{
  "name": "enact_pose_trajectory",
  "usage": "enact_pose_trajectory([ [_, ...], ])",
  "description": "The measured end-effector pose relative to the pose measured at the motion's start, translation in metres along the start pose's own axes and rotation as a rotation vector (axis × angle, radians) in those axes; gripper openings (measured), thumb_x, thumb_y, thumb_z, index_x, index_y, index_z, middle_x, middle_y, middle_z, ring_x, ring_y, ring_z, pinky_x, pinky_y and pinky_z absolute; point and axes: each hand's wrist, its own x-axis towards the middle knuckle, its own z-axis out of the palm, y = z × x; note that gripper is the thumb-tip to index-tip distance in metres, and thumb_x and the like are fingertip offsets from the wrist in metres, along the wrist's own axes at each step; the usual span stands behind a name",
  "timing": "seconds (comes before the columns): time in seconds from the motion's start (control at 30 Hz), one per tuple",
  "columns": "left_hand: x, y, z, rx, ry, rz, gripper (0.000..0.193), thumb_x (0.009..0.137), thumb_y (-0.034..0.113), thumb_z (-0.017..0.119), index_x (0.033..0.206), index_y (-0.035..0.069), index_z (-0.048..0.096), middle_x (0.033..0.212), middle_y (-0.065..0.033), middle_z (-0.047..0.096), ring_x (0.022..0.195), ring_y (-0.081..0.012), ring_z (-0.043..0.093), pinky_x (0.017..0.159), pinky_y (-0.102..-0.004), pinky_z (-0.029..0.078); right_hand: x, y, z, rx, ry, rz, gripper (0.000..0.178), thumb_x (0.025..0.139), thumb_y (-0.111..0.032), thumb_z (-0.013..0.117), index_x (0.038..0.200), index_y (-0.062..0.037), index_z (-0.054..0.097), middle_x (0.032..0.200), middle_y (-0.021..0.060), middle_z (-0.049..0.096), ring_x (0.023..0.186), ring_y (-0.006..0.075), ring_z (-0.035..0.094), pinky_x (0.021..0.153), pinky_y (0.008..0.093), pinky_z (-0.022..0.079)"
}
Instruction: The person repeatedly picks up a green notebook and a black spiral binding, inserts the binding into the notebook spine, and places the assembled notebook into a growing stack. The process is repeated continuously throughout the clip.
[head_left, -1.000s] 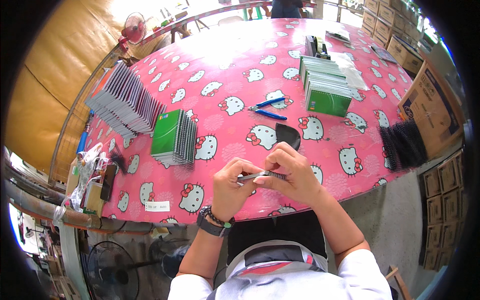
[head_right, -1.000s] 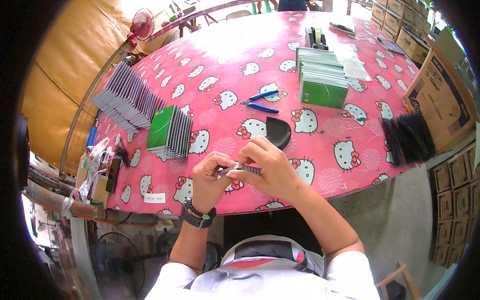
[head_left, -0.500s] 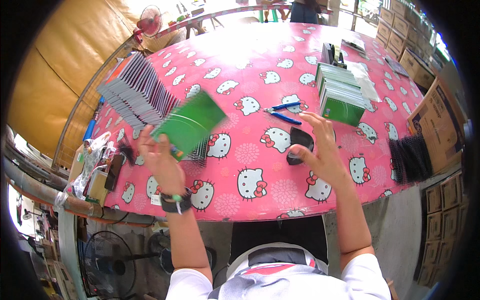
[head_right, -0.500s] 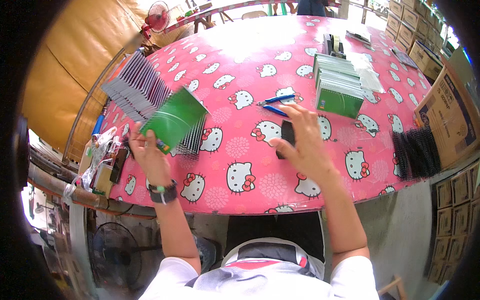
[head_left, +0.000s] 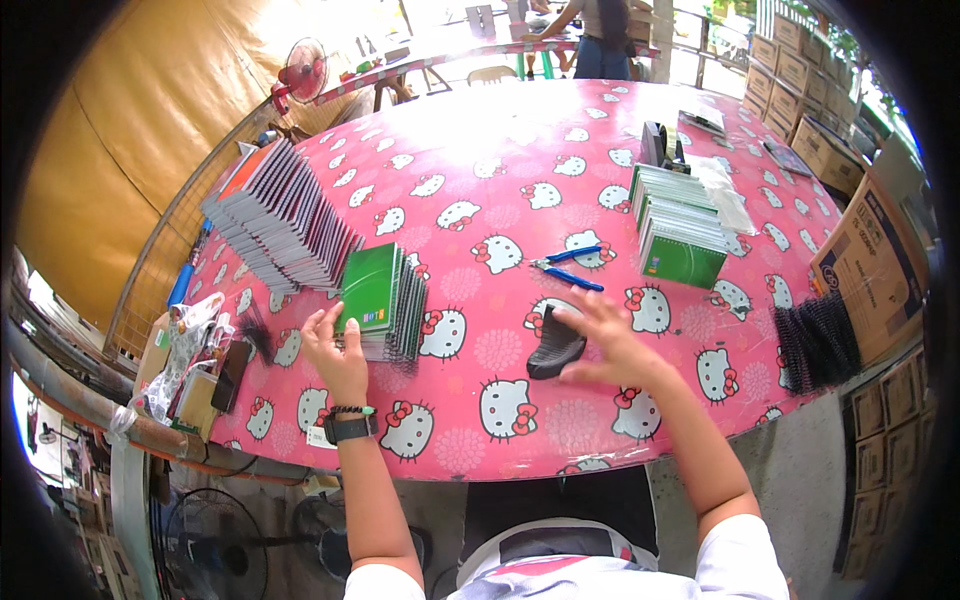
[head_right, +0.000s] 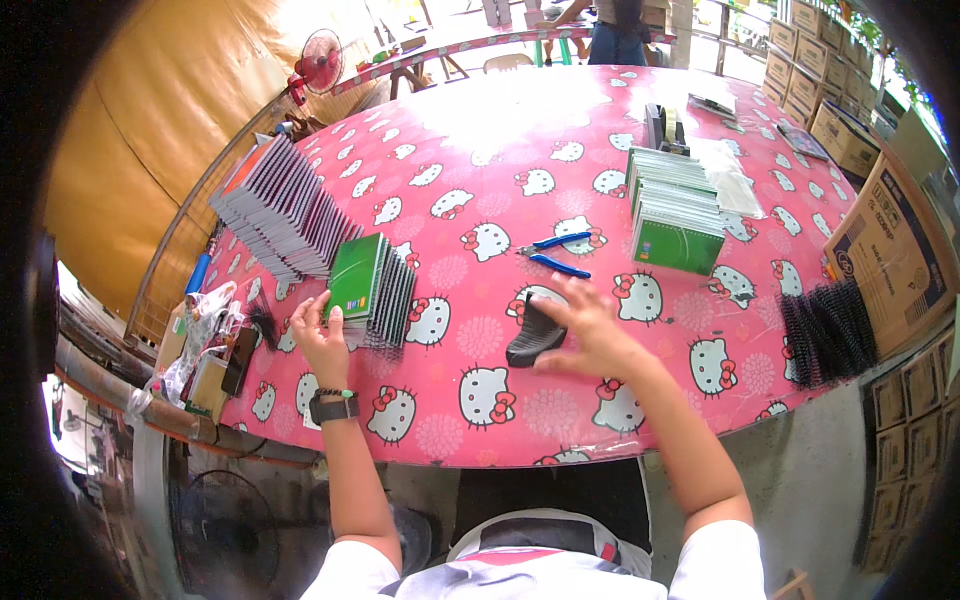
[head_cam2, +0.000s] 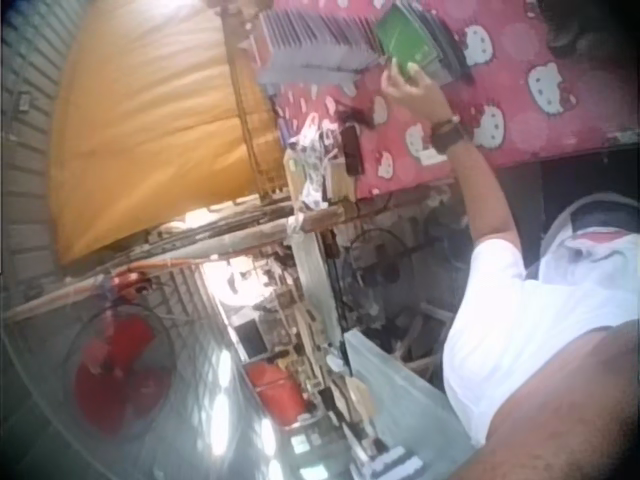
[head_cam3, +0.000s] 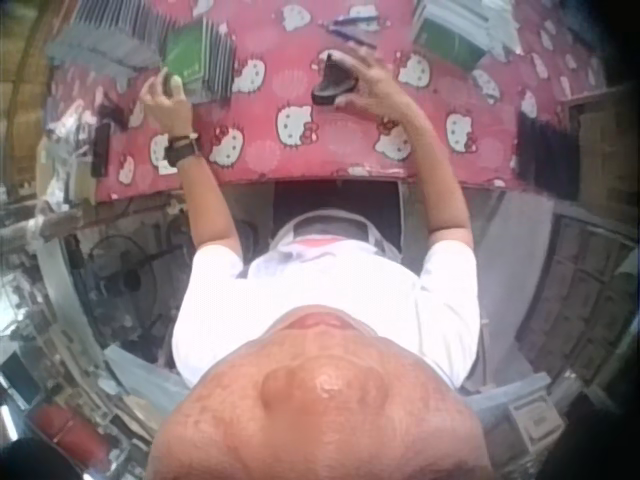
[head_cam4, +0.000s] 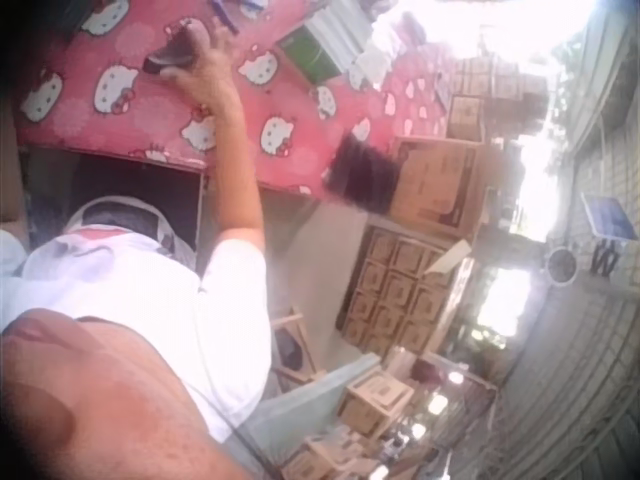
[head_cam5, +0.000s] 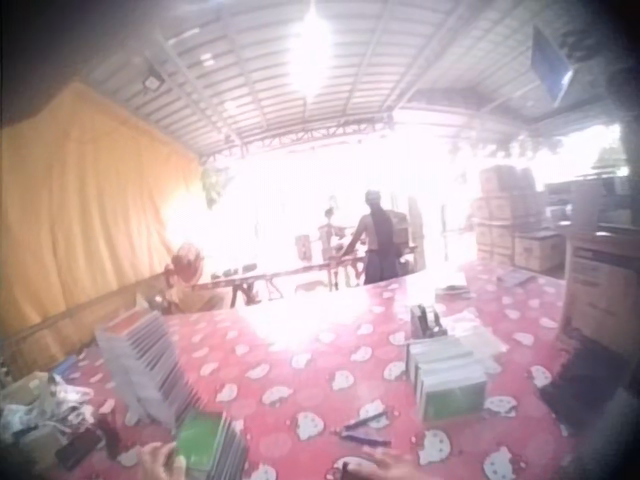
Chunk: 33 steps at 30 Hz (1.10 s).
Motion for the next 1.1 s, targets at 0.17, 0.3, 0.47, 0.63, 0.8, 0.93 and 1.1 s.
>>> enact_pose_trajectory([
  [0.17, -0.002, 0.038, -0.018, -0.004, 0.098, 0.075, 0.030, 0.087, 0.016, 0.063, 0.116, 0.008, 0.063, 0.129, -0.0114, 0.047, 0.124, -0.0276, 0.039, 0.105, -0.0426, 0.030, 0.016, 0.089, -0.076, -0.488, 0.588, 0.324, 0.030, 0.074, -0.014, 0.074, 0.103, -0.0118, 0.069, 0.108, 0.0041, 0.065, 0.108, 0.0252, 0.054, 0.090, 0.0437, 0.038],
  [0.3, -0.006, 0.066, -0.033, -0.115, 0.110, 0.090, 0.026, 0.084, 0.011, 0.064, 0.110, 0.008, 0.062, 0.131, -0.0124, 0.045, 0.124, -0.0290, 0.040, 0.105, -0.0444, 0.029, 0.013, 0.139, -0.098, -0.520, 0.492, 0.277, 0.016, 0.075, -0.014, 0.072, 0.091, -0.0102, 0.070, 0.095, 0.0014, 0.067, 0.100, 0.0232, 0.056, 0.088, 0.0424, 0.039],
  [0.47, -0.025, 0.123, -0.027, -0.224, 0.031, 0.205, 0.028, 0.082, 0.012, 0.066, 0.108, 0.007, 0.061, 0.130, -0.0123, 0.047, 0.124, -0.0300, 0.040, 0.103, -0.0448, 0.031, 0.005, 0.141, -0.102, -0.469, 0.519, 0.220, 0.011, 0.076, -0.013, 0.071, 0.086, -0.0086, 0.068, 0.089, 0.0046, 0.067, 0.094, 0.0234, 0.058, 0.083, 0.0397, 0.043],
  [0.63, -0.052, 0.160, -0.019, -0.540, -0.087, 0.248, 0.035, 0.080, 0.015, 0.071, 0.111, 0.004, 0.059, 0.130, -0.0132, 0.047, 0.121, -0.0269, 0.043, 0.101, -0.0415, 0.035, 0.013, 0.055, -0.100, -0.157, 0.454, 0.167, 0.008, 0.076, -0.006, 0.067, 0.083, -0.0067, 0.064, 0.083, 0.0095, 0.065, 0.081, 0.0287, 0.060, 0.073, 0.0394, 0.048],
  [0.8, -0.107, 0.168, 0.018, -0.875, -0.621, -0.135, 0.034, 0.087, 0.014, 0.068, 0.115, 0.002, 0.053, 0.116, -0.0101, 0.055, 0.106, -0.0139, 0.052, 0.087, -0.0291, 0.043, -0.020, -0.049, -0.051, 0.024, 0.241, -0.166, 0.014, 0.072, -0.006, 0.069, 0.084, -0.0069, 0.062, 0.078, 0.0072, 0.061, 0.078, 0.0284, 0.060, 0.069, 0.0390, 0.048],
  [0.93, -0.129, 0.140, 0.012, -0.971, -0.789, -0.297, 0.023, 0.093, 0.008, 0.059, 0.114, 0.005, 0.051, 0.107, -0.0049, 0.057, 0.093, -0.0096, 0.055, 0.079, -0.0244, 0.046, -0.055, -0.055, -0.031, 0.438, 0.237, 0.088, 0.012, 0.080, -0.011, 0.067, 0.090, -0.0057, 0.062, 0.079, 0.0078, 0.061, 0.077, 0.0247, 0.060, 0.069, 0.0357, 0.048],
  [1.1, -0.158, 0.136, 0.023, -1.054, -0.747, -0.342, 0.035, 0.094, 0.008, 0.056, 0.126, 0.004, 0.043, 0.124, -0.0093, 0.051, 0.105, -0.0133, 0.050, 0.081, -0.0258, 0.044, -0.052, -0.081, 0.016, 0.871, 0.563, 0.412, 0.019, 0.087, -0.012, 0.064, 0.102, -0.0026, 0.060, 0.081, 0.0070, 0.061, 0.074, 0.0148, 0.058, 0.067, 0.0304, 0.046],
])
